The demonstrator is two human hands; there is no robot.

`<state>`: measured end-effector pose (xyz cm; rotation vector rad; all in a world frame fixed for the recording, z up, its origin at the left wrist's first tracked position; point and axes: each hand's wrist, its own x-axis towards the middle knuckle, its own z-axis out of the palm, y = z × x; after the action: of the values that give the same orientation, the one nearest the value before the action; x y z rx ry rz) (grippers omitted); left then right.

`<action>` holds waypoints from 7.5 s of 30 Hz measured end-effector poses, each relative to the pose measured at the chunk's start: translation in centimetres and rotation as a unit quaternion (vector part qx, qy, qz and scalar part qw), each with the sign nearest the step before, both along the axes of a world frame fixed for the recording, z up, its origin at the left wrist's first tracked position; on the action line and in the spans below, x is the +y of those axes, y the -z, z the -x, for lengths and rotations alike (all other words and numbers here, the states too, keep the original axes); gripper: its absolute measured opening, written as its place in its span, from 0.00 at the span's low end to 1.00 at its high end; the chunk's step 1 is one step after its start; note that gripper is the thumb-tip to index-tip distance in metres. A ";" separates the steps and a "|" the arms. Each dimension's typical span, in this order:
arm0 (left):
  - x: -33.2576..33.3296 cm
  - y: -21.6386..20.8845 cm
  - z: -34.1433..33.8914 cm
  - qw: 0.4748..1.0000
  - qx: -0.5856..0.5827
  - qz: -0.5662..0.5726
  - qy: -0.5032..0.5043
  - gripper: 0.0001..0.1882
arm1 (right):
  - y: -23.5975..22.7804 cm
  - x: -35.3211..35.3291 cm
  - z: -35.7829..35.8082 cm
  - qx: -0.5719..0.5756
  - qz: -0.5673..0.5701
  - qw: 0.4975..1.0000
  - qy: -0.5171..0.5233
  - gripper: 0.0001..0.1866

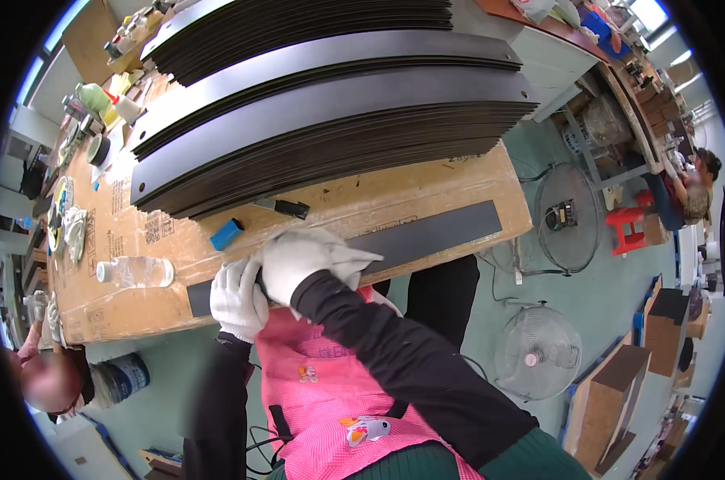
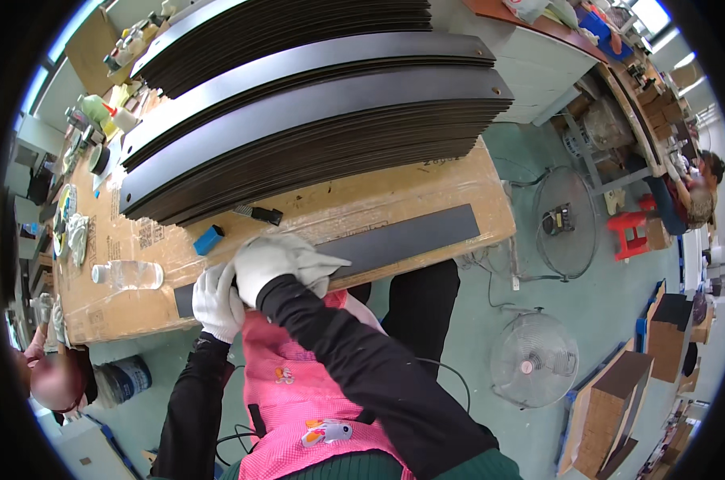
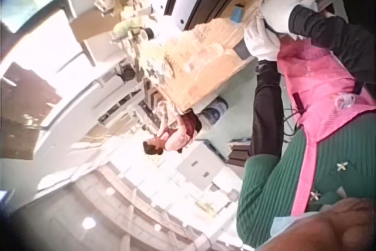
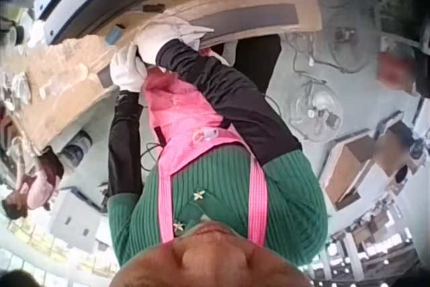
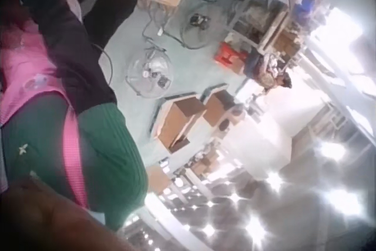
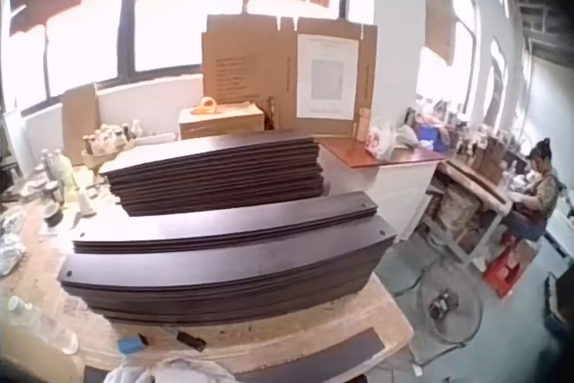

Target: The recorder cleans and polishes dark rectangular manufacturing parts using a cloth and a sanding block at a workbench.

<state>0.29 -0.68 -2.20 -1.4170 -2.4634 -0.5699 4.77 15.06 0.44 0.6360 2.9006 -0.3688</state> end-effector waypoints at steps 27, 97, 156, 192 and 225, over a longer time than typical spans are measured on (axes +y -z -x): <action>-0.7 0.2 -0.1 1.000 0.013 0.001 -0.001 0.26 | -0.6 10.3 -8.2 0.078 0.186 0.979 -0.029 0.24; -13.8 -1.1 10.6 0.975 -0.088 0.126 0.157 0.48 | -6.8 8.5 -5.7 -0.084 0.044 0.942 -0.321 0.14; -13.7 -1.2 10.9 0.975 -0.095 0.128 0.153 0.48 | -6.1 7.0 -3.9 -0.209 0.016 0.931 -0.299 0.18; -14.2 -0.7 10.8 0.978 -0.082 0.127 0.146 0.48 | -5.4 7.1 -4.5 -0.207 -0.008 0.918 -0.338 0.18; -13.6 -0.6 11.7 0.974 -0.126 0.066 0.176 0.43 | -2.5 -12.4 6.1 -0.049 0.057 0.949 -0.305 0.14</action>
<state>-11.45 -14.23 -1.64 -1.9689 -2.4882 -0.7047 -1.34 2.63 2.98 -0.2607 2.7645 -0.3955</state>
